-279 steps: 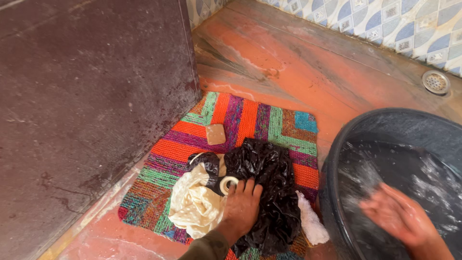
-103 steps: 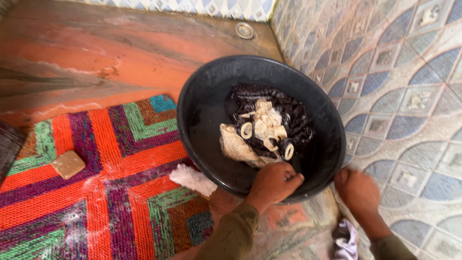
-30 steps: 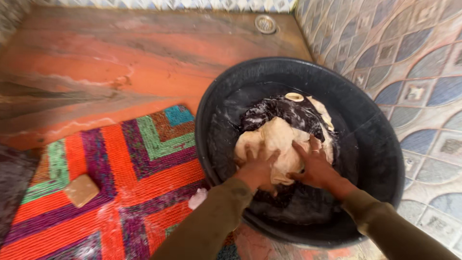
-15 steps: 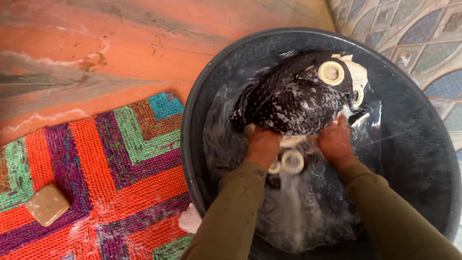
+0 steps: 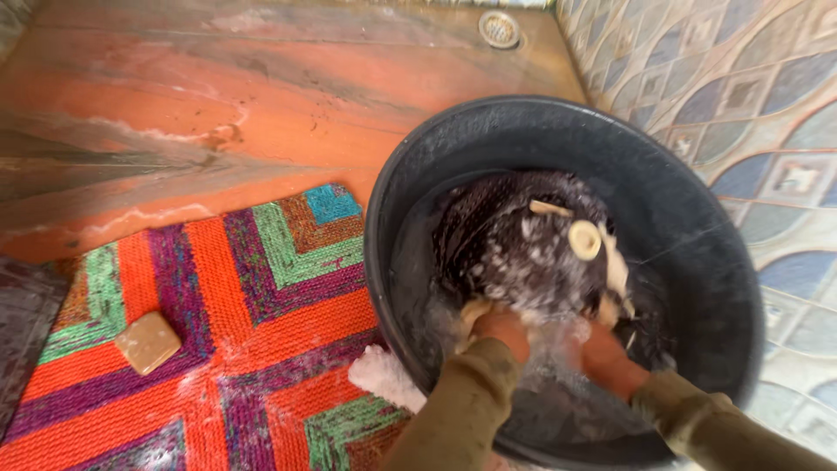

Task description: The person washes dark and light garments in a black basin, then scrubs a colorful woven mat on the floor using a bar of soap and a brush. They rinse the mat with water from a wall tap and continue scrubbing until the mat is saturated with suds.

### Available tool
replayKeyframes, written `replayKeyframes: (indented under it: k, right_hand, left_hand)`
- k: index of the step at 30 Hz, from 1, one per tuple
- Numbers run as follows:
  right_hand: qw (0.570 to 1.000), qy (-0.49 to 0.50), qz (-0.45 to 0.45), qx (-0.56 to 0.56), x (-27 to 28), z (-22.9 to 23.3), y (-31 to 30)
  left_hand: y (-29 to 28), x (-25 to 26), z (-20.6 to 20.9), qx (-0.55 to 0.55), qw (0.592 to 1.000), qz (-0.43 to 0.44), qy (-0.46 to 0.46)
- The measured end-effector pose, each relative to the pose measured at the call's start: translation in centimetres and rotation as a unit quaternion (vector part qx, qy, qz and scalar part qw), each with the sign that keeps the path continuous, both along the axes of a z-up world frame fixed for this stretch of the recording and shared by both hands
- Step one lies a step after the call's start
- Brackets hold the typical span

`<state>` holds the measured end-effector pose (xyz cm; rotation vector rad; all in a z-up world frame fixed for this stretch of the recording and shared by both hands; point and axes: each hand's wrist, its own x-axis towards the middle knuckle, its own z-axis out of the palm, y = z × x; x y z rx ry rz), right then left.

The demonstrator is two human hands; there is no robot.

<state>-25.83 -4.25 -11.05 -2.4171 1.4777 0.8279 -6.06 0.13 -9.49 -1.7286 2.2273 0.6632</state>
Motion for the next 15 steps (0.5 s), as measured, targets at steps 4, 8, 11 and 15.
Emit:
replayKeyframes:
  k: [4, 8, 11, 15]
  right_hand:
    - [0.988, -0.131, -0.036, 0.068, 4.4, 7.3, 3.7]
    - [0.929, -0.3, -0.168, 0.135, 6.0, 17.0, 6.8]
    - [0.873, -0.353, -0.312, 0.128, 6.9, 24.6, 7.7]
    - [0.73, -0.624, -0.251, 0.119, 8.9, 30.1, 6.4]
  left_hand:
    - [3.2, 3.3, 4.8, 0.042, 0.997, -0.012, 0.066]
    - [6.1, 5.6, 10.1, 0.005, 0.979, 0.07, 0.193]
    - [7.4, 6.5, 13.8, -0.068, 0.903, 0.267, 0.329]
    - [8.2, 9.0, 17.5, -0.303, 0.779, 0.357, 0.416]
